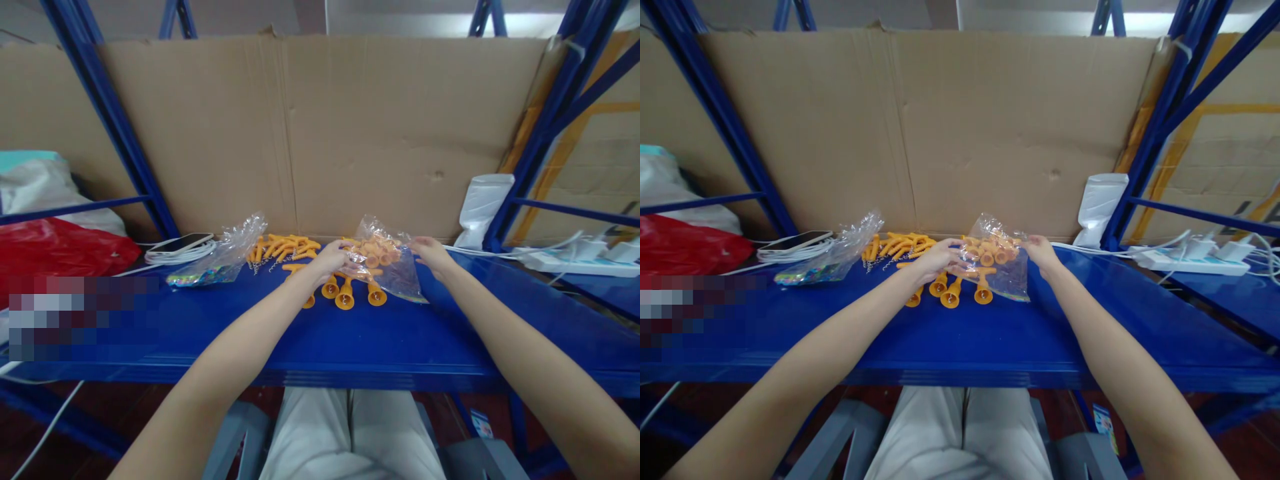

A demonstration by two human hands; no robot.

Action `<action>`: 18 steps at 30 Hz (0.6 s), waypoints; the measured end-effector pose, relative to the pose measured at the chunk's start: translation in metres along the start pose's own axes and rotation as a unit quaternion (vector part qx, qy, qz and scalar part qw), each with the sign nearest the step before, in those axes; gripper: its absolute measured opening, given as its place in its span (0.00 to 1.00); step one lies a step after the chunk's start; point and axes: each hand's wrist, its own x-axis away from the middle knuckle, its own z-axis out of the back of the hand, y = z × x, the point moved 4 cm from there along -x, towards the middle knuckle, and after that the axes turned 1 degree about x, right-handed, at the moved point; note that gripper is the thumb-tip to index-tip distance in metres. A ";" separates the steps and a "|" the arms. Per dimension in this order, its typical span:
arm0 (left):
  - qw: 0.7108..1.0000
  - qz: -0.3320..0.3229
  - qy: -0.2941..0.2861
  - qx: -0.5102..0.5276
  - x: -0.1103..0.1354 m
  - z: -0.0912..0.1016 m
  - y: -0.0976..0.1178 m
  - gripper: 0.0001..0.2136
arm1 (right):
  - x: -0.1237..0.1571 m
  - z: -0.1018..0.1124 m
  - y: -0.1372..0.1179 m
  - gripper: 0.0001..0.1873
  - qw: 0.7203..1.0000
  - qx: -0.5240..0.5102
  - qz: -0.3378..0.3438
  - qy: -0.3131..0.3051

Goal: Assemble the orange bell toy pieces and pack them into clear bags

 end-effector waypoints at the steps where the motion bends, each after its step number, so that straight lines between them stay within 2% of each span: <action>1: 1.000 0.004 -0.010 0.004 0.002 -0.003 0.000 0.29 | 0.000 0.000 0.001 0.17 1.000 0.008 -0.011 0.000; 5: 0.999 0.022 -0.036 0.013 0.007 -0.011 -0.003 0.31 | -0.006 0.001 0.010 0.22 0.999 -0.026 -0.045 -0.004; 8: 0.999 0.027 -0.039 0.024 0.010 -0.016 -0.003 0.31 | -0.013 0.004 0.017 0.22 0.998 -0.040 -0.054 -0.010; 14: 0.997 0.014 -0.056 0.051 0.014 -0.023 -0.002 0.32 | -0.021 0.014 0.025 0.19 0.995 -0.038 -0.068 0.054; 18: 0.992 -0.004 -0.102 0.070 0.014 -0.028 -0.002 0.32 | -0.023 0.013 0.030 0.08 0.986 -0.118 -0.117 -0.008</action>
